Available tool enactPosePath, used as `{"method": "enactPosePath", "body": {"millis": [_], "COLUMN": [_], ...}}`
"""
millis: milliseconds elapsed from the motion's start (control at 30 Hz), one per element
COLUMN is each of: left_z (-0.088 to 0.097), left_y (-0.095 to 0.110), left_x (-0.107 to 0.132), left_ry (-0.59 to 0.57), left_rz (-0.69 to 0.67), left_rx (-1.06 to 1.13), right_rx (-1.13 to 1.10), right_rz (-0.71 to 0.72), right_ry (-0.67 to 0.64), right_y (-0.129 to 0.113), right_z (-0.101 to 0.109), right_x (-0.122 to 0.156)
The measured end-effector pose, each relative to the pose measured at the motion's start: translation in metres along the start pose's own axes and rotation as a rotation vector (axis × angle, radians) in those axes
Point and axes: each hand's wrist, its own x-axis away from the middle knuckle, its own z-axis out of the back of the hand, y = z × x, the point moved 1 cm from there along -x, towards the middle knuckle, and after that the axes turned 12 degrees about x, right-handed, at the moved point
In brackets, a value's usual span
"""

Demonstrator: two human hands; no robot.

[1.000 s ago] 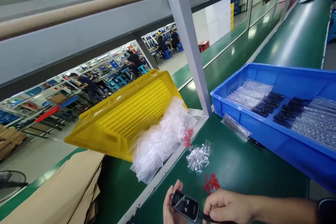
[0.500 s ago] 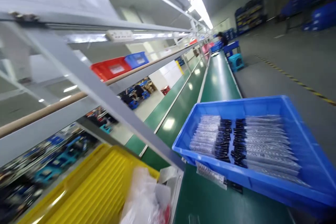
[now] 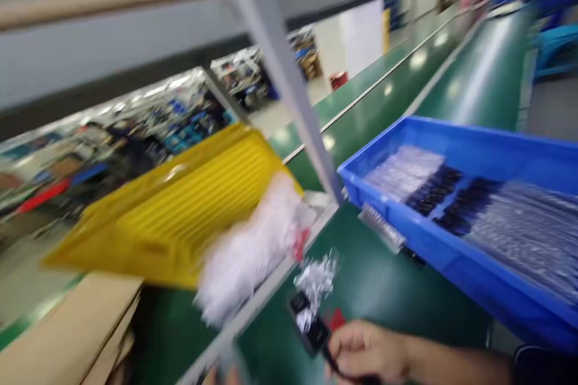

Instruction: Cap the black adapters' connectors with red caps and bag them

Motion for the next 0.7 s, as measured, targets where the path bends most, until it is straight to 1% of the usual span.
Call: {"method": "enactPosePath", "body": {"millis": [33, 67, 100, 167, 233, 267, 367, 433, 500, 600, 700], "left_z": [0.021, 0.037, 0.048, 0.064, 0.074, 0.077, 0.077, 0.068, 0.058, 0.047, 0.044], "left_y": [-0.010, -0.017, -0.023, -0.030, -0.037, -0.040, -0.044, -0.043, -0.042, -0.042, -0.042], "left_x": [0.023, 0.045, 0.063, 0.089, 0.106, 0.112, 0.120, 0.116, 0.108, 0.097, 0.097], "left_ry": [0.009, -0.004, -0.033, -0.019, -0.025, -0.049, -0.184, -0.268, -0.319, -0.299, -0.256], "left_rz": [0.057, 0.092, 0.086, -0.011, -0.113, -0.147, -0.198, -0.211, -0.183, -0.096, -0.016], "left_rx": [-0.054, -0.099, -0.121, -0.200, -0.283, -0.310, -0.307, -0.292, -0.275, -0.261, -0.237], "right_rx": [-0.046, -0.052, -0.030, 0.026, 0.069, 0.086, 0.149, 0.186, 0.217, 0.272, 0.326], "right_rz": [-0.017, -0.036, -0.057, -0.101, -0.149, -0.171, -0.234, -0.261, -0.276, -0.291, -0.312], "right_ry": [-0.037, -0.055, -0.076, -0.099, -0.118, -0.130, -0.198, -0.234, -0.254, -0.268, -0.268], "right_y": [0.000, -0.002, -0.003, -0.006, -0.006, -0.005, 0.000, 0.004, 0.006, 0.007, 0.008], "right_z": [-0.006, -0.009, -0.009, -0.008, -0.007, -0.008, -0.014, -0.018, -0.022, -0.025, -0.027], "right_x": [0.004, 0.006, 0.008, 0.010, 0.010, 0.011, 0.011, 0.010, 0.010, 0.012, 0.015]}}
